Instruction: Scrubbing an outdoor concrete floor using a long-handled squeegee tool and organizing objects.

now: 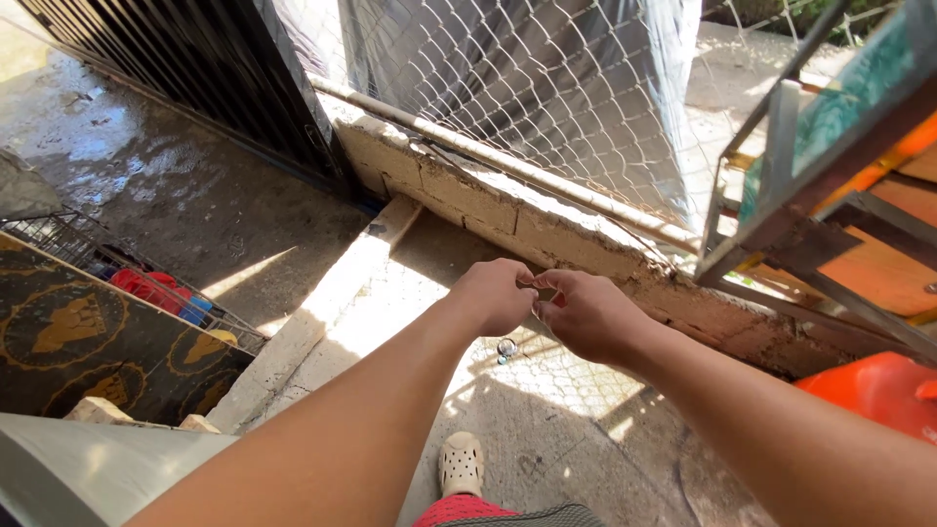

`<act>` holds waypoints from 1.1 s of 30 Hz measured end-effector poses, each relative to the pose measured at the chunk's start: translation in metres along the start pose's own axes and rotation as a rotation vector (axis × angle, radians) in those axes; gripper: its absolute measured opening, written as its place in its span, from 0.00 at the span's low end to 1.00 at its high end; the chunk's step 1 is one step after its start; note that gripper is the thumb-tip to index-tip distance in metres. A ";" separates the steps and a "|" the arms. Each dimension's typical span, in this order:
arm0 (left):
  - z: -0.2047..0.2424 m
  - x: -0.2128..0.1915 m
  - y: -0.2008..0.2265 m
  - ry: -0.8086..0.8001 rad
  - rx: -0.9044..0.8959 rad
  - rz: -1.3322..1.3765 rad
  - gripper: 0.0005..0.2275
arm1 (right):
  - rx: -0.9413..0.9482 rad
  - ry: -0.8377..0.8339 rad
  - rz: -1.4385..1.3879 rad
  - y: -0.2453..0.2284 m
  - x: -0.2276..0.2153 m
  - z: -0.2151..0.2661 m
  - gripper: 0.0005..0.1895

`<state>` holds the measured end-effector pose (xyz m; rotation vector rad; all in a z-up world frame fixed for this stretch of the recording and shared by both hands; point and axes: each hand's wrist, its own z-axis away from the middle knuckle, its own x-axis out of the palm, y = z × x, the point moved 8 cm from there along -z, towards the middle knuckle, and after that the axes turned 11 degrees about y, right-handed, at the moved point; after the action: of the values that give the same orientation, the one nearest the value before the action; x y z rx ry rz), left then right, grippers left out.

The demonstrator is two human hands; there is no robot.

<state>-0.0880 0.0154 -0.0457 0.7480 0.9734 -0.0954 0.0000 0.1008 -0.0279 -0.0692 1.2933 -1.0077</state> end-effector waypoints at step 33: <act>-0.164 -0.239 -0.325 0.330 -0.345 0.223 0.15 | -0.417 -0.152 0.114 -0.321 0.169 -0.292 0.23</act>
<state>-0.4710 -0.1867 -0.0878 0.5554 1.1736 0.3929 -0.4344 -0.0600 -0.0738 -0.3801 1.3327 -0.6121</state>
